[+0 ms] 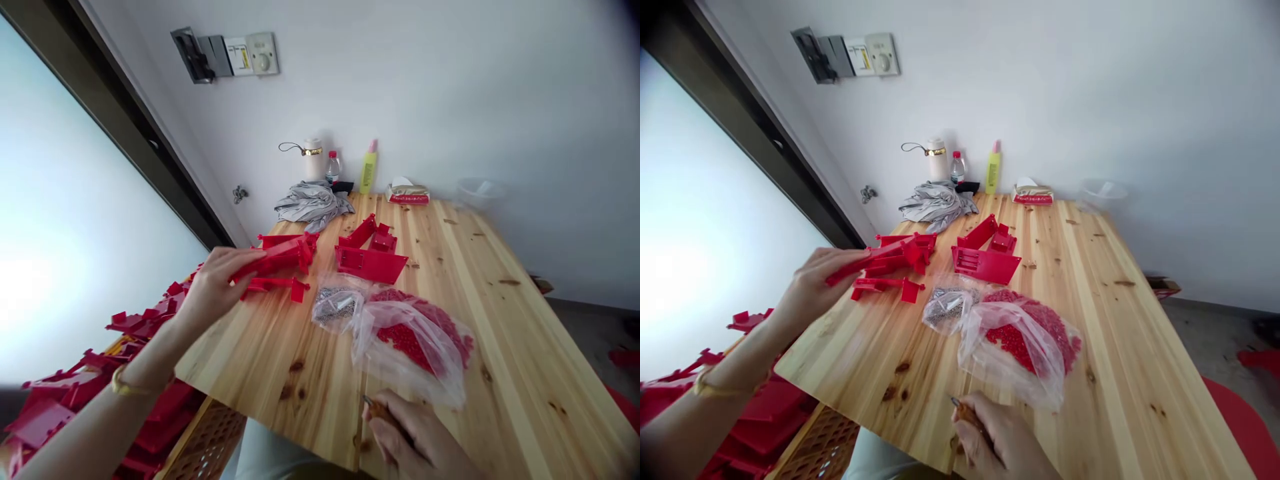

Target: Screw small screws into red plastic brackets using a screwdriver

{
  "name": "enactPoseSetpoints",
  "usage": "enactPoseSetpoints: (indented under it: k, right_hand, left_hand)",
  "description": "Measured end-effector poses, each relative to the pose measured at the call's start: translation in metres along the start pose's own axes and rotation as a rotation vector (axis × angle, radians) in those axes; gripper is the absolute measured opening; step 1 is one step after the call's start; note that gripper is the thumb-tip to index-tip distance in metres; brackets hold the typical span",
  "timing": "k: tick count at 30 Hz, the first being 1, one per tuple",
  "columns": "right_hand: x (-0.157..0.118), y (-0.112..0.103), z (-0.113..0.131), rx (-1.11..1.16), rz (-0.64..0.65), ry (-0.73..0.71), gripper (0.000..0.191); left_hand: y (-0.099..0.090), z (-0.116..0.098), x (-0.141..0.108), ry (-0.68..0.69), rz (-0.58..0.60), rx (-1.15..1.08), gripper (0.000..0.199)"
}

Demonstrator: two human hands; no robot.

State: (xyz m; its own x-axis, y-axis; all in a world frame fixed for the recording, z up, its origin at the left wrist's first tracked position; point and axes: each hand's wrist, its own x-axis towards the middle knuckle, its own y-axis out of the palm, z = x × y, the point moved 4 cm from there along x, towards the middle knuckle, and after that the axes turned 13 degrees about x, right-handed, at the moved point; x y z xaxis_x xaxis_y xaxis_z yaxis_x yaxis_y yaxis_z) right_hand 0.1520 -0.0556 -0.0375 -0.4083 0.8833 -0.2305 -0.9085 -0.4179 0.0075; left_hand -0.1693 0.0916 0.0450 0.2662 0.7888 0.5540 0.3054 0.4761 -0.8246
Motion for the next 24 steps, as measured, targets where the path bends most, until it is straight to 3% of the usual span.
enactPoseSetpoints:
  k: [4,8,11,13,16,19,22,24]
  right_hand:
    - [0.008,0.001,0.003,-0.095,-0.001,-0.050,0.026]
    - [0.003,0.003,0.001,-0.136,0.011,-0.039,0.025]
    - [-0.008,-0.007,-0.005,-0.110,-0.049,-0.017,0.024]
    - [-0.015,-0.017,-0.010,-0.085,-0.098,-0.003,0.025]
    - [-0.024,-0.035,-0.016,-0.036,-0.188,0.002,0.026]
    - [-0.029,-0.053,-0.024,0.104,-0.323,-0.004,0.029]
    - [-0.030,-0.065,-0.032,0.273,-0.443,-0.016,0.030]
    - [-0.031,-0.067,-0.036,0.313,-0.472,-0.025,0.030]
  left_hand:
    - [0.036,0.040,0.038,0.147,0.060,0.133,0.032]
    - [0.072,0.061,0.050,0.281,0.149,0.225,0.036]
    - [0.082,0.069,0.043,0.338,0.224,0.262,0.040]
    - [0.078,0.061,0.037,0.342,0.204,0.250,0.045]
    - [0.060,0.017,0.028,0.281,0.078,0.177,0.047]
    - [0.052,-0.058,0.011,0.135,-0.060,-0.059,0.026]
    - [0.077,-0.145,-0.013,0.302,0.063,-0.335,0.015]
    - [0.104,-0.186,-0.025,0.392,0.196,-0.315,0.017]
